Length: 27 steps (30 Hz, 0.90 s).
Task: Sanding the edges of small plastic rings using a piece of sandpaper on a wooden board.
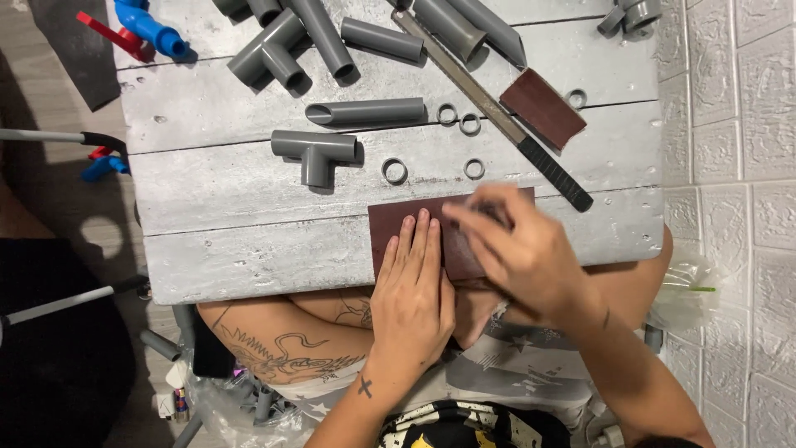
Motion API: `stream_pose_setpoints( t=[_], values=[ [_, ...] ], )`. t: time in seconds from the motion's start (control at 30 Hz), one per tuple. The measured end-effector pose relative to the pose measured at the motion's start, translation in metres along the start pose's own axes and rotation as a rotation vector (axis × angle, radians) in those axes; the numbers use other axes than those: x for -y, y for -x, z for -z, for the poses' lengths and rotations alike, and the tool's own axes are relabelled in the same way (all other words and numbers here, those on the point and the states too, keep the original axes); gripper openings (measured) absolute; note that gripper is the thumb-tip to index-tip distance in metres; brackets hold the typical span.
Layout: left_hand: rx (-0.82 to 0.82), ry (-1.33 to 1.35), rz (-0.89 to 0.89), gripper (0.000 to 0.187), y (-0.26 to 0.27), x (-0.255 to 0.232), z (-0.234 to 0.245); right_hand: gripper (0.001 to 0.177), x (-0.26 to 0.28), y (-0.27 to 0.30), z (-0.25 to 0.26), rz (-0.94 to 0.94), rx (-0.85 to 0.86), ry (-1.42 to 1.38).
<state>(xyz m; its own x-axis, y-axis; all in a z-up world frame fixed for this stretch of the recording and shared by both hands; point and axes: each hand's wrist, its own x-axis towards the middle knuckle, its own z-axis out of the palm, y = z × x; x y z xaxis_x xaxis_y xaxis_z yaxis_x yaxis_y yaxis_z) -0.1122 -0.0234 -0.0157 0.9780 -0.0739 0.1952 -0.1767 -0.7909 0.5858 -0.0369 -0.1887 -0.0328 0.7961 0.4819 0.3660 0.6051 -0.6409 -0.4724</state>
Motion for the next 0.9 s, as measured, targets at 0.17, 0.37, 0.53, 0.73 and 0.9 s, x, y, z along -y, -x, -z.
stream_pose_setpoints(
  t=[0.17,0.37,0.53,0.73,0.9],
  values=[
    [0.108,0.104,0.015,0.058,-0.005,-0.014,0.022,0.021,0.016,-0.059,0.027,-0.074,0.021,-0.150],
    [0.104,0.158,0.029,0.058,-0.004,-0.017,0.026,0.009,0.008,-0.065,0.014,-0.018,-0.028,0.069],
    [0.027,0.167,0.031,0.050,-0.018,-0.009,0.024,0.011,0.009,-0.053,0.027,-0.055,-0.077,0.142],
    [-0.075,-0.018,-0.051,0.036,-0.068,0.005,0.026,0.026,0.007,-0.044,0.040,-0.183,-0.047,-0.031],
    [-0.004,-0.044,-0.152,0.042,-0.092,0.013,0.024,0.030,0.006,-0.047,0.035,-0.167,-0.056,0.014]
  ],
)
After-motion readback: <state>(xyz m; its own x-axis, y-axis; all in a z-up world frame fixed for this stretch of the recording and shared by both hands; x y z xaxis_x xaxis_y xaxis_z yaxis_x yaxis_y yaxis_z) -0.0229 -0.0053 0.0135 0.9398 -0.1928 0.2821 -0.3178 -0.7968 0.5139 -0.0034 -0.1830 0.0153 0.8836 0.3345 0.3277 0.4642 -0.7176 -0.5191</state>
